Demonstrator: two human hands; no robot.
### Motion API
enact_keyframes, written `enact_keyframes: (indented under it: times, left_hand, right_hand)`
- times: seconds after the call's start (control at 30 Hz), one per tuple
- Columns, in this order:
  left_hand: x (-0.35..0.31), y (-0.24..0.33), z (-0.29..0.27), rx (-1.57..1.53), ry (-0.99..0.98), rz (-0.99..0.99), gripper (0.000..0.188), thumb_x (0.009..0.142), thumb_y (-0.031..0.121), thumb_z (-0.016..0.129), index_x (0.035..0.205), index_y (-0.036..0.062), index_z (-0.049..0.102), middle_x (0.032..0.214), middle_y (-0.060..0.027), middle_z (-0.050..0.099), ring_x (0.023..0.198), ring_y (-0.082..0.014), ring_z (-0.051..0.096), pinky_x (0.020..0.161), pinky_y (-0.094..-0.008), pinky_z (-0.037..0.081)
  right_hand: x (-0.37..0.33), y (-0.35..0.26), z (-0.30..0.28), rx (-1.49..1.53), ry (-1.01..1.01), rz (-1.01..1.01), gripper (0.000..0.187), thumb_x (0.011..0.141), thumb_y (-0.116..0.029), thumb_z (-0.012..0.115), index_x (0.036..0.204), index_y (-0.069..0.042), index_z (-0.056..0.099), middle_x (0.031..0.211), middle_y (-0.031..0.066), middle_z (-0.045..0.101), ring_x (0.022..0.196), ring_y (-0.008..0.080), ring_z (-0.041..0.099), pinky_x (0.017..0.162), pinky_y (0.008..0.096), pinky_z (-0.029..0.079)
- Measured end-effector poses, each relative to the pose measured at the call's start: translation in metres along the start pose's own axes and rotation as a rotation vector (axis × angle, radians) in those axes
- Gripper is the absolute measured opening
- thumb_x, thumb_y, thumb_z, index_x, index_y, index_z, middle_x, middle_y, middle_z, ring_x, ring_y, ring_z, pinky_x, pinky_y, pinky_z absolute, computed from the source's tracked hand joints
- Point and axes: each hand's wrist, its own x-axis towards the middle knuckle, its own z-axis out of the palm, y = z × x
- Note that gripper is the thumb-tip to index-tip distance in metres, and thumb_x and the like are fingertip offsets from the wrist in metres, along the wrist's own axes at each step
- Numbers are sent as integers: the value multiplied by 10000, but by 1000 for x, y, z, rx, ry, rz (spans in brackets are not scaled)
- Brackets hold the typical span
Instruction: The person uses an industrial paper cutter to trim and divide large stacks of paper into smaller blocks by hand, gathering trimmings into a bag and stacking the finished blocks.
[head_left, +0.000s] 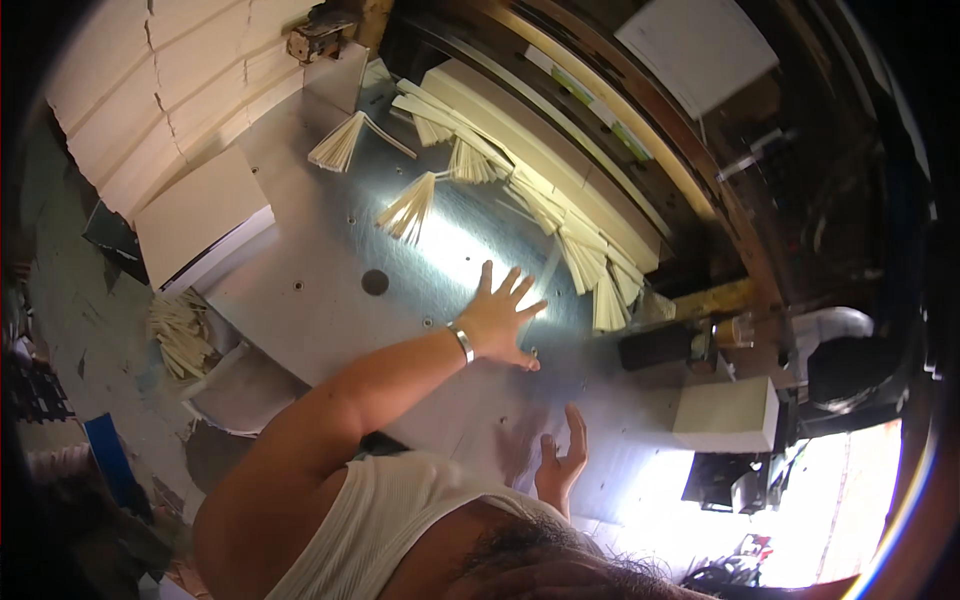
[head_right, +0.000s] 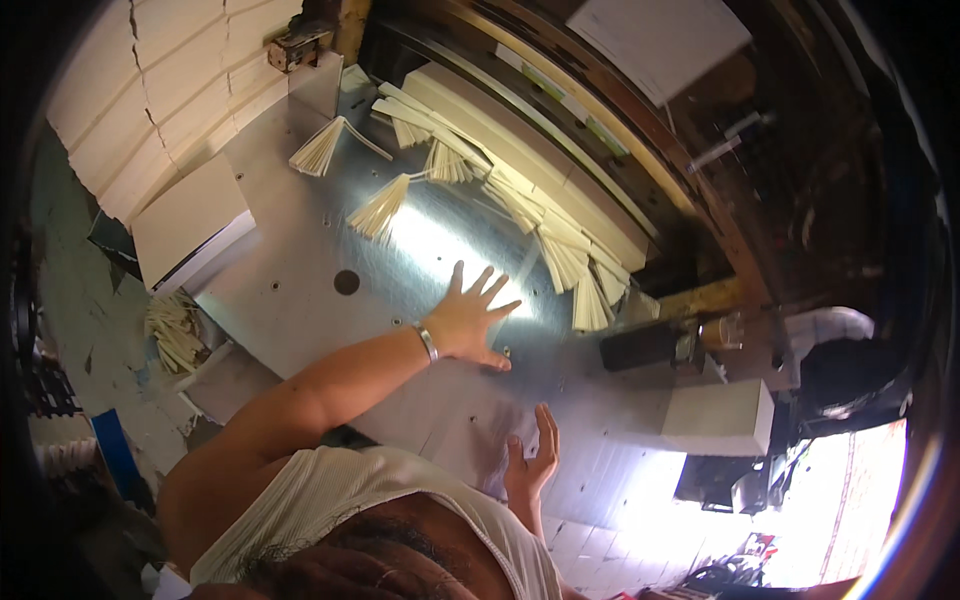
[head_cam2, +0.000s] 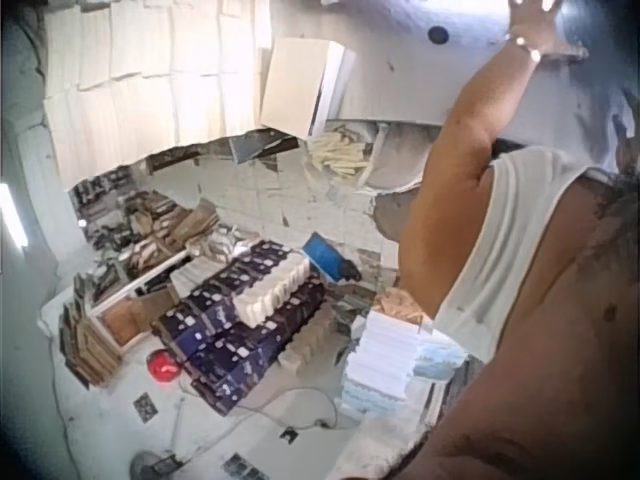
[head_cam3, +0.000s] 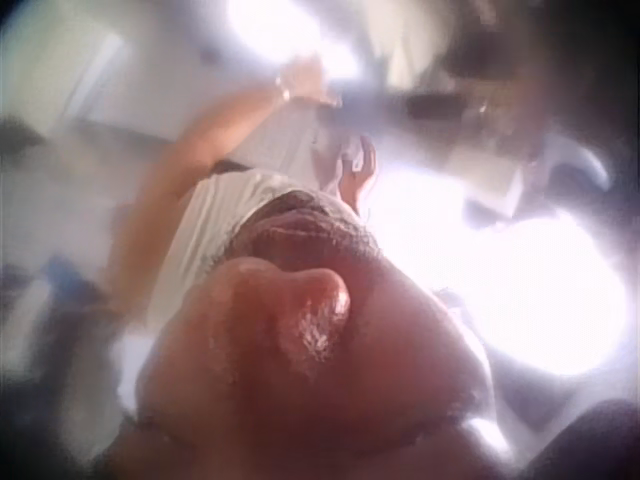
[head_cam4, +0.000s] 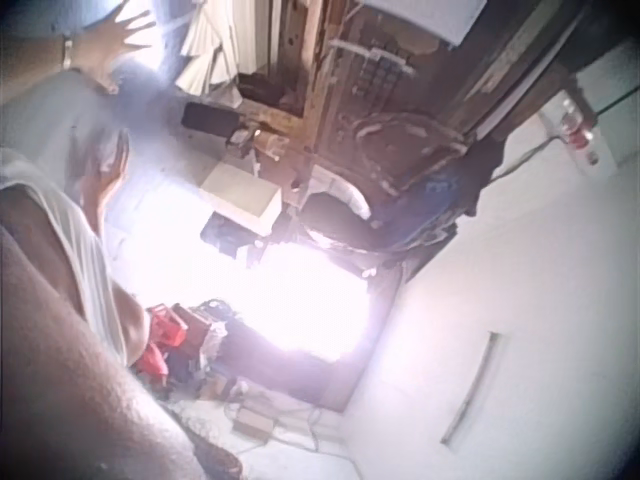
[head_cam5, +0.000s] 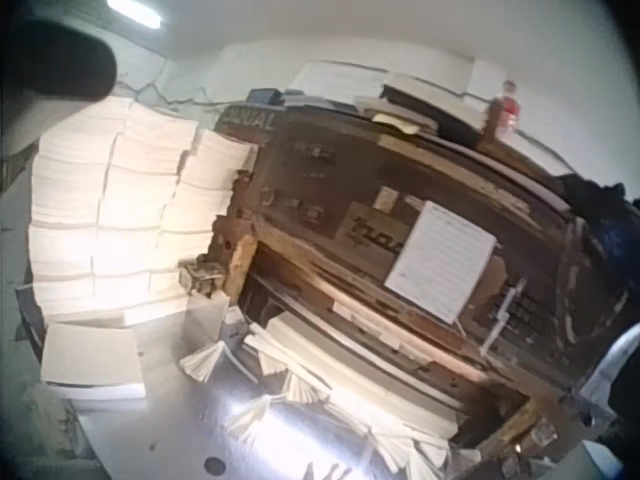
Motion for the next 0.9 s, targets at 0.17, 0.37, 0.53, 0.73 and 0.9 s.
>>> enact_keyframes:
  times: [0.17, 0.37, 0.53, 0.73, 0.9]
  left_hand:
    - [5, -19, 7, -11, 15, 20, 1023, 838, 830, 555, 1634, 212, 380, 1717, -200, 247, 1613, -383, 132, 1207, -755, 15]
    - [19, -20, 43, -300, 183, 111, 949, 845, 725, 638, 1579, 155, 445, 1620, -175, 420, 1533, -419, 299, 1230, -691, 101]
    - [23, -15, 42, -460, 197, 53, 714, 877, 531, 694, 1442, 112, 569, 1477, -141, 569, 1405, -363, 470, 1154, -549, 352]
    - [22, -19, 12, -417, 134, 24, 619, 911, 424, 669, 1455, 145, 569, 1521, -110, 546, 1436, -331, 468, 1151, -579, 353]
    - [33, -15, 39, -227, 302, -13, 959, 790, 524, 799, 1602, 174, 429, 1663, -120, 390, 1563, -386, 269, 1184, -797, 62]
  right_hand:
    - [121, -52, 63, 115, -227, -233, 579, 856, -147, 788, 1374, 47, 620, 1360, 243, 662, 1292, 405, 616, 1089, 477, 477]
    - [254, -162, 198, 117, -660, -808, 684, 775, -189, 870, 1405, -69, 633, 1399, 183, 630, 1285, 406, 603, 1082, 475, 488]
    - [292, -241, 355, 113, -572, -1075, 576, 816, -424, 816, 1335, -198, 714, 1358, 129, 629, 1284, 341, 556, 1085, 468, 427]
    - [328, -239, 416, -38, -405, -1038, 331, 787, -458, 831, 923, -157, 827, 1332, 110, 665, 1270, 345, 581, 1067, 464, 460]
    - [401, -221, 424, -134, -449, -634, 324, 765, -384, 817, 875, -92, 734, 1217, 139, 681, 1191, 349, 619, 1030, 482, 474]
